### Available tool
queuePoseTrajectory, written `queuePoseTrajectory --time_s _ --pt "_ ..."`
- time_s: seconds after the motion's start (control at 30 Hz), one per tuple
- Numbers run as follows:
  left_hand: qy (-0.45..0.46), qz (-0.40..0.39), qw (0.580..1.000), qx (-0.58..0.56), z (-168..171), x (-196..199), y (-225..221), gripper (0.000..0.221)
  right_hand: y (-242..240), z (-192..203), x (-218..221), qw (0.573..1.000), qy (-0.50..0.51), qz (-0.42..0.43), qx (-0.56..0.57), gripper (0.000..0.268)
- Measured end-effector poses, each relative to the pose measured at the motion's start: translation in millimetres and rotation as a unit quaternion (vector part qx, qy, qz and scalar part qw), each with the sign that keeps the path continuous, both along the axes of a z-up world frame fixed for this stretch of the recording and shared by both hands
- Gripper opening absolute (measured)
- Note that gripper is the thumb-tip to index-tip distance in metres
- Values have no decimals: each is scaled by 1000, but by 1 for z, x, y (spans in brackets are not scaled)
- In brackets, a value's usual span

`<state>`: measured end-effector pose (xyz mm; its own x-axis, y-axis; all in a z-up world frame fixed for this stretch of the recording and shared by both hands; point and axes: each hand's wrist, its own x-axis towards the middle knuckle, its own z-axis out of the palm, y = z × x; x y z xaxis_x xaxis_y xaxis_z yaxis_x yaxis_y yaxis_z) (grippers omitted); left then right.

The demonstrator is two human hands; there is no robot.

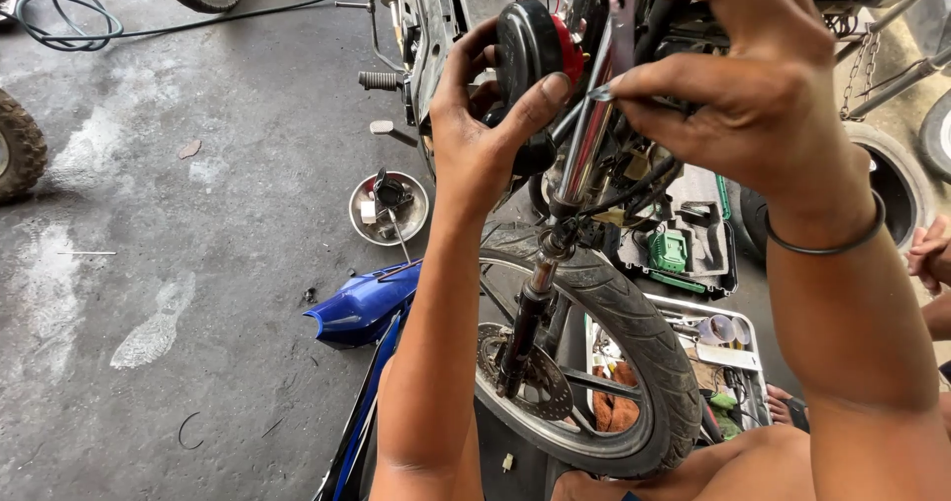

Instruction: Installing a new horn on a motorcycle, including mounting the bracket and connecting electrical wires.

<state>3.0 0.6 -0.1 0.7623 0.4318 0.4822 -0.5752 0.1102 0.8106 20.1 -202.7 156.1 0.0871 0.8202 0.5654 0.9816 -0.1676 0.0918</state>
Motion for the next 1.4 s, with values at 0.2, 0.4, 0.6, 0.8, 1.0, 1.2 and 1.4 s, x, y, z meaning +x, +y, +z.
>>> queuePoseTrajectory --time_s 0.2,0.4,0.6,0.8,1.0,1.2,1.4 --pt "8 -13 1000 -5 3 -1 2 88 16 5 -16 988 -106 -93 -59 9" --pt "19 5 1000 2 6 -2 -5 84 24 -14 -10 967 -196 -152 -52 8" --pt "1 -4 1000 -11 3 1 -2 83 26 -24 -7 958 -231 -169 -28 11" --pt "-28 -16 999 -21 4 3 -4 82 24 -27 -5 944 -268 -190 -39 19" --pt "-14 -6 1000 -21 6 0 -4 84 24 -27 -5 939 -284 -189 -39 18" --pt "-5 25 999 20 16 -13 -2 77 24 -33 2 931 -308 -193 -30 26" --pt "-12 13 1000 8 15 -11 -1 83 25 -34 2 924 -322 -203 -37 20"
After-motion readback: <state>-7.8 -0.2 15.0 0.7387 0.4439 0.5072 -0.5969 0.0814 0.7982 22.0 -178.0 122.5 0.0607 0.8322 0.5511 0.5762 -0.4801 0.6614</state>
